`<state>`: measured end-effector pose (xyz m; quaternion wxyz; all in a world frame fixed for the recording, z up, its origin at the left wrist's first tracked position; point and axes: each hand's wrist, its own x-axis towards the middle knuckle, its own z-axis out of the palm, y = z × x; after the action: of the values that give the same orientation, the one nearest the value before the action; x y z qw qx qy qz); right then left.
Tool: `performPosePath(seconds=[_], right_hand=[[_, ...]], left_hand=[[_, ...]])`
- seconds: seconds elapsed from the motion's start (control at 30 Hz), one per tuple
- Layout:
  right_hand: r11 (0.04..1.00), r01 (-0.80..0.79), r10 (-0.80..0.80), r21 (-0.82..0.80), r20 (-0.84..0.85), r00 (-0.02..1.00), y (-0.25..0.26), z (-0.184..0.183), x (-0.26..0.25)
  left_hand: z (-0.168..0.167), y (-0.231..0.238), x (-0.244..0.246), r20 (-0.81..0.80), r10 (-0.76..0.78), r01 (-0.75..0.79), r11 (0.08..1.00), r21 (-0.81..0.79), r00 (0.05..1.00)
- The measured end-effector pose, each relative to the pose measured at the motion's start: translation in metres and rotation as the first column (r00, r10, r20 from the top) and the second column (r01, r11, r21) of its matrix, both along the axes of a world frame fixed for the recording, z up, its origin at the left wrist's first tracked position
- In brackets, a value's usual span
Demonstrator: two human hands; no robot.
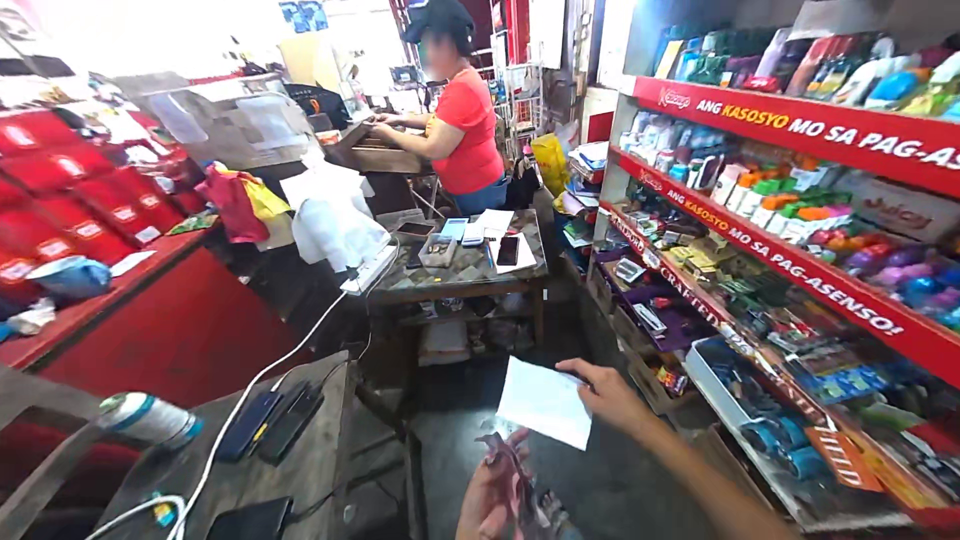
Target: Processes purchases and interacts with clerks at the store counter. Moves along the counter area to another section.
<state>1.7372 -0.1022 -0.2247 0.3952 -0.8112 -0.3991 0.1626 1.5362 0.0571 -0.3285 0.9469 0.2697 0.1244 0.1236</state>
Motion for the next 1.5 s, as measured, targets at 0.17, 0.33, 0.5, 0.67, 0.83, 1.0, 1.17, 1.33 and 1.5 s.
performPosePath(seconds=[0.17,0.33,0.5,0.67,0.83,1.0,1.17,1.33,1.5], right_hand=[[0.994,0.072,-0.076,0.085,0.042,0.996,0.069,0.031,0.080],[0.983,0.044,-0.035,0.176,-0.055,0.998,0.136,0.015,0.106],[0.956,-0.131,0.146,0.263,-0.039,0.988,0.178,-0.011,0.114],[0.953,-0.074,0.122,0.295,-0.148,0.981,0.213,-0.023,0.124],[0.882,0.445,-0.064,0.157,-0.894,0.442,0.246,-0.041,0.160],[0.617,0.731,-0.165,-0.291,-0.956,-0.241,0.267,-0.092,0.192],[0.673,0.726,-0.014,-0.140,-0.984,-0.177,0.311,-0.087,0.233],[0.836,0.481,0.139,0.264,-0.950,0.280,0.363,-0.035,0.270],[0.882,0.258,0.254,0.395,-0.858,0.445,0.417,-0.012,0.298]], left_hand=[[0.021,0.060,0.083,0.139,-0.094,0.090,0.995,0.029,0.986],[0.050,0.080,0.132,-0.213,0.121,-0.116,0.993,0.035,0.969],[0.062,0.114,0.159,-0.194,0.318,-0.321,0.947,0.021,0.928],[0.064,0.146,0.182,-0.266,0.529,-0.511,0.848,0.138,0.806],[0.066,0.180,0.205,-0.326,0.674,-0.635,0.737,0.232,0.663],[0.061,0.223,0.241,-0.279,0.747,-0.716,0.662,0.222,0.604],[0.062,0.269,0.283,-0.267,0.789,-0.728,0.614,0.306,0.553],[0.063,0.323,0.335,-0.213,0.813,-0.661,0.570,0.488,0.543],[0.070,0.367,0.391,-0.128,0.854,-0.644,0.470,0.604,0.504]])
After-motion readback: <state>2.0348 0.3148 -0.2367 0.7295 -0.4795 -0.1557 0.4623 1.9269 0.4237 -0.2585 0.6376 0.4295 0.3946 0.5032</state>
